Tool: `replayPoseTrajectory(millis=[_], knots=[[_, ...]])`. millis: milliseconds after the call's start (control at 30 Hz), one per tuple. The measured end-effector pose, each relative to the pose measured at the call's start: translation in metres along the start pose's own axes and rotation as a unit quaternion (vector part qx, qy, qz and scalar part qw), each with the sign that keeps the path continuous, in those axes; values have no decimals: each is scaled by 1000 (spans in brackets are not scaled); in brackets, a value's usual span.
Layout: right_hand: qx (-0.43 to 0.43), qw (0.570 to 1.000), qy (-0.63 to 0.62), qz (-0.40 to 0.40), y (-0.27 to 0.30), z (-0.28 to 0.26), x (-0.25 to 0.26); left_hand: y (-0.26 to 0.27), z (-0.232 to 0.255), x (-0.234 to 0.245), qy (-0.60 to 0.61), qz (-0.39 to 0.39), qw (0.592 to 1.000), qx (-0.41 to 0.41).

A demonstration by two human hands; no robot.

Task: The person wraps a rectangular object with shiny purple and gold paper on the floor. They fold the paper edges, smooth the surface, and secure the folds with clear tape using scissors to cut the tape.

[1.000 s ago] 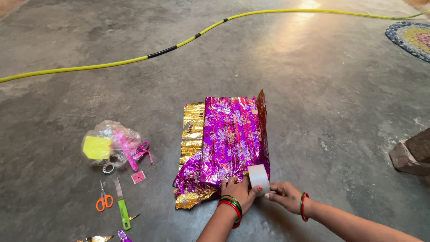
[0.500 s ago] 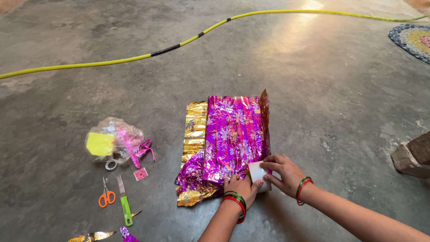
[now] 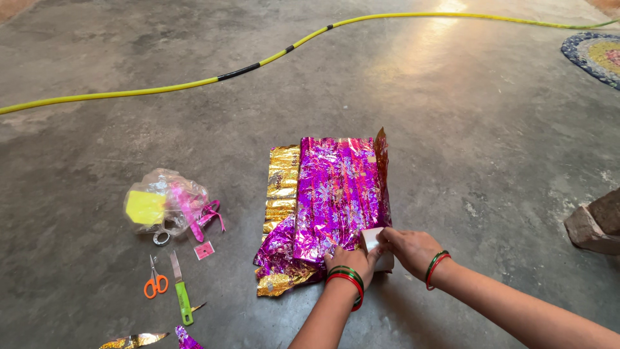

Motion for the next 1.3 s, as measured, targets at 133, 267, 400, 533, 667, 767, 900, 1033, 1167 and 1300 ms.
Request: replayPoseTrajectory(millis=[133,267,400,533,667,767,900,1033,1167,1300], knots=[[-54,996,-68,0,0,7,-1,2,2,7,13,7,1000,-4],[-104,990,-94,27,3,13,1,11,2,8,16,-8,1000,-24],[-92,985,-134,54,4,12,4,12,2,9,19,-15,999,-22],[-70,980,-187,22,-1,16,9,10,5,11,21,-15,1000,-18],[173,975,-94,103,-10,7,14,10,4,11,35,-19,999,-8],[118,983,-127,66,-17,14,8,9,2,10,34,-18,999,-7],[-67,958,-275,-34,-20,29,-9,2,-3,7,40,4,999,12],[-140,910,-387,-39,-19,48,-15,-3,-3,1,26,-16,1000,4],[-162,894,-418,-33,-17,63,-26,-8,-1,0,34,-26,999,20],[-147,843,-517,-7,-18,74,-43,-10,0,3,16,-35,998,42]])
Point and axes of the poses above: each hand's wrist, its own y-axis away from the middle knuckle, its own x-axis out of the back of the hand, z = x × y, the point moved 3 cm from there along -y, towards the middle knuckle, and after that the axes turned 1 degree about -z, right-handed, at the moved point
